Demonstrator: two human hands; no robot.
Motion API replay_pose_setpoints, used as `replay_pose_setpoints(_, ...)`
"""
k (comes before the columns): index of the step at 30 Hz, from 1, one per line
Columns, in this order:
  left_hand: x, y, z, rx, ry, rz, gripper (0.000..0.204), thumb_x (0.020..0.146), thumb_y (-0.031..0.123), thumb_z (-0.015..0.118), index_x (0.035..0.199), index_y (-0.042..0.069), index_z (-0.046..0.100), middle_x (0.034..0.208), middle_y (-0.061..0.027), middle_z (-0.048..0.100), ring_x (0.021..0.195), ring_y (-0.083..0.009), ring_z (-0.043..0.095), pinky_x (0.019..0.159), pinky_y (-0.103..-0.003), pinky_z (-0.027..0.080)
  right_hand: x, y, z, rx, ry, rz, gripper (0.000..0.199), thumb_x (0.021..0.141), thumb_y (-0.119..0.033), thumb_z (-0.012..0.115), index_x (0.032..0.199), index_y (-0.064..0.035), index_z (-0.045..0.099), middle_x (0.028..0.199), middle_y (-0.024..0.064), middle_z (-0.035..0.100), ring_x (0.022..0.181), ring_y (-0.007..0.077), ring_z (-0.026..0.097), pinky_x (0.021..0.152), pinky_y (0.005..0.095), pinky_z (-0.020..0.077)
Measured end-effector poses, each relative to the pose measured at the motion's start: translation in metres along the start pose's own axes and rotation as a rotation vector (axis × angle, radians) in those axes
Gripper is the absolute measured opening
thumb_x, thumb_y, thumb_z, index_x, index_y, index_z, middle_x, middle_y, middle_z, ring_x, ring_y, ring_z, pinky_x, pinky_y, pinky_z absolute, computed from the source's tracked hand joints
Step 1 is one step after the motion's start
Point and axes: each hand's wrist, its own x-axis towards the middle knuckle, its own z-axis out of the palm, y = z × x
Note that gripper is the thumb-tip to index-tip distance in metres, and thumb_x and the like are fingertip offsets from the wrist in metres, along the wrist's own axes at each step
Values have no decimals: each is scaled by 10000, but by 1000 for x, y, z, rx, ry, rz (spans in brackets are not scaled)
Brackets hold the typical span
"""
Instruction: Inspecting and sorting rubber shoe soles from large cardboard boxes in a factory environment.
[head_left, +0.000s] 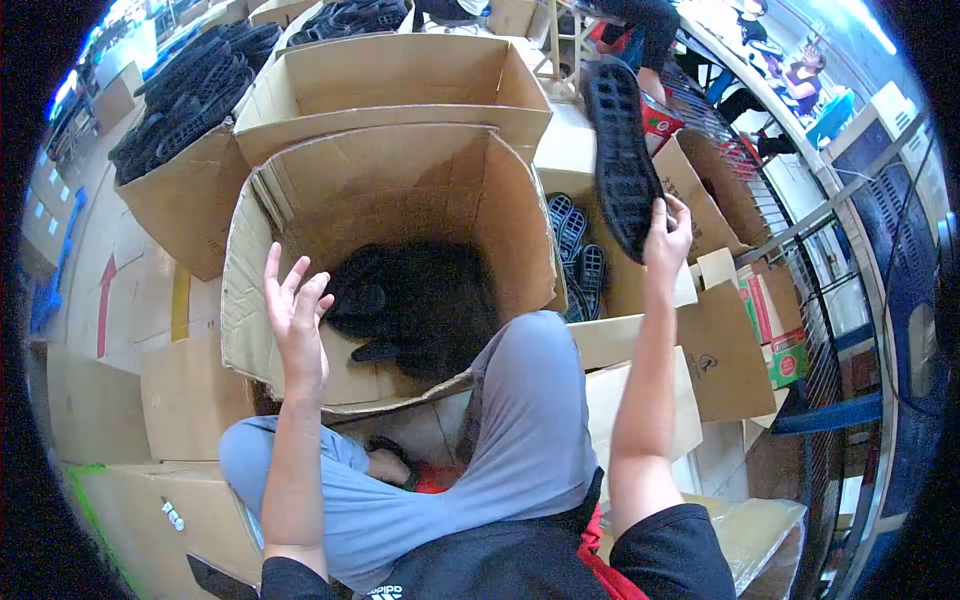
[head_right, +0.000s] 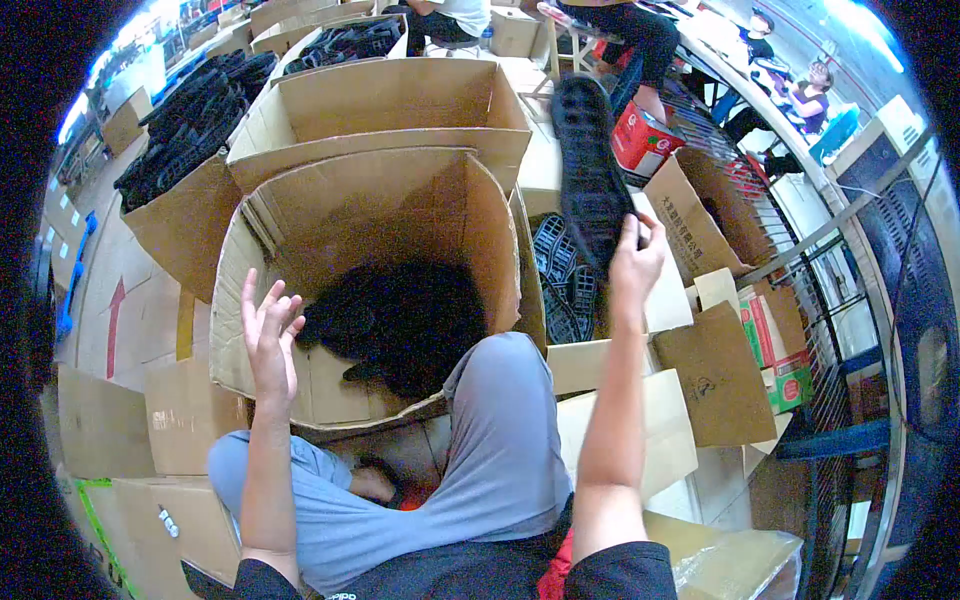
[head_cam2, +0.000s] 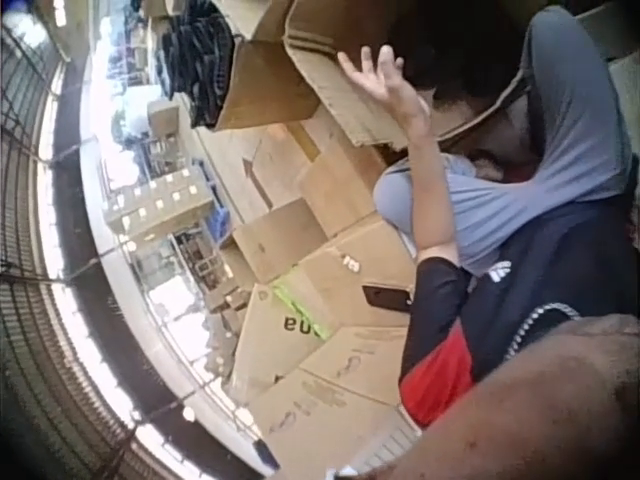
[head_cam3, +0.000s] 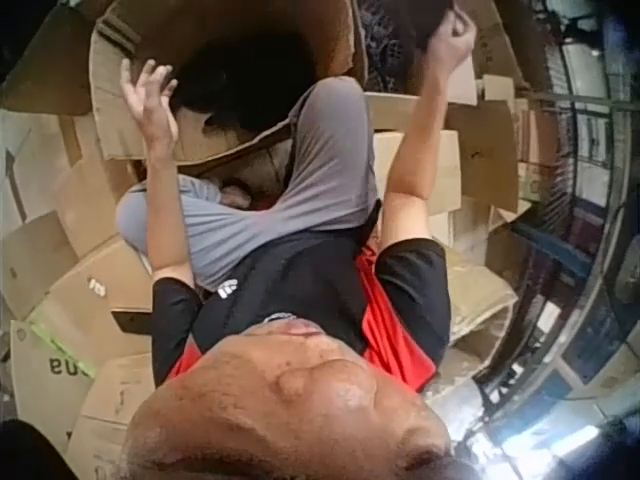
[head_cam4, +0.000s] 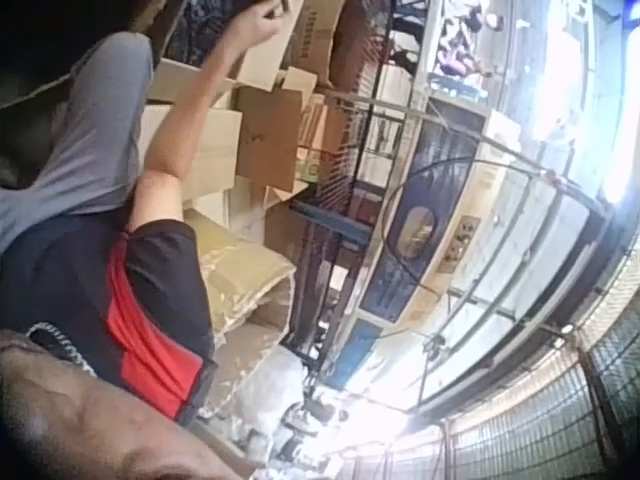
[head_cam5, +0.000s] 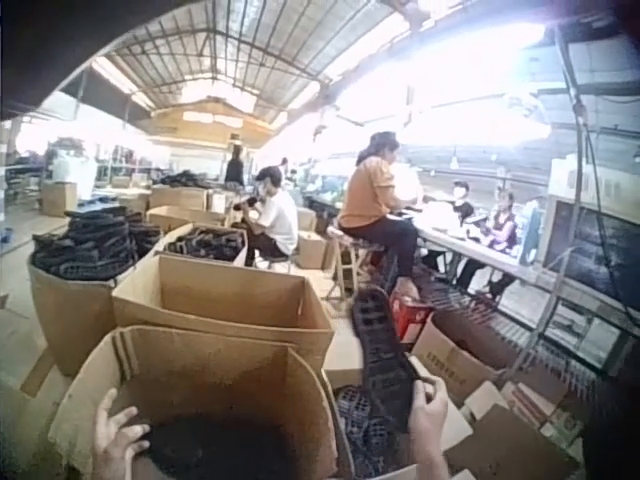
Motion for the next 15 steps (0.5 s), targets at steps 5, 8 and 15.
replay_pose_setpoints(5, 7, -7, -9, 70, 33, -9, 653, 791, 187, 613, 1353, 107, 290, 1259, -151, 387, 982, -120, 470, 779, -240, 414, 16, 13, -30, -651, 109, -110, 519, 815, -363, 598, 1182, -11, 496, 1126, 189, 539, 1020, 279, 529, 884, 372, 411)
replay_pose_setpoints(8, 15, -7, -13, 105, 71, 2, 596, 834, 243, 567, 1352, 136, 292, 1222, -88, 431, 1007, -146, 492, 841, -313, 383, -9, -48, 15, -150, -156, -222, 382, 804, -249, 635, 1086, -4, 555, 986, 167, 601, 908, 229, 581, 793, 346, 458)
replay_pose_setpoints(15, 26, -15, -17, 21, 117, -13, 568, 809, 161, 588, 1307, 70, 329, 1182, -103, 450, 946, -124, 501, 773, -258, 415, -94, -45, 250, -751, -1256, -321, 367, 720, -365, 667, 981, -109, 645, 999, 143, 634, 936, 283, 611, 806, 382, 494)
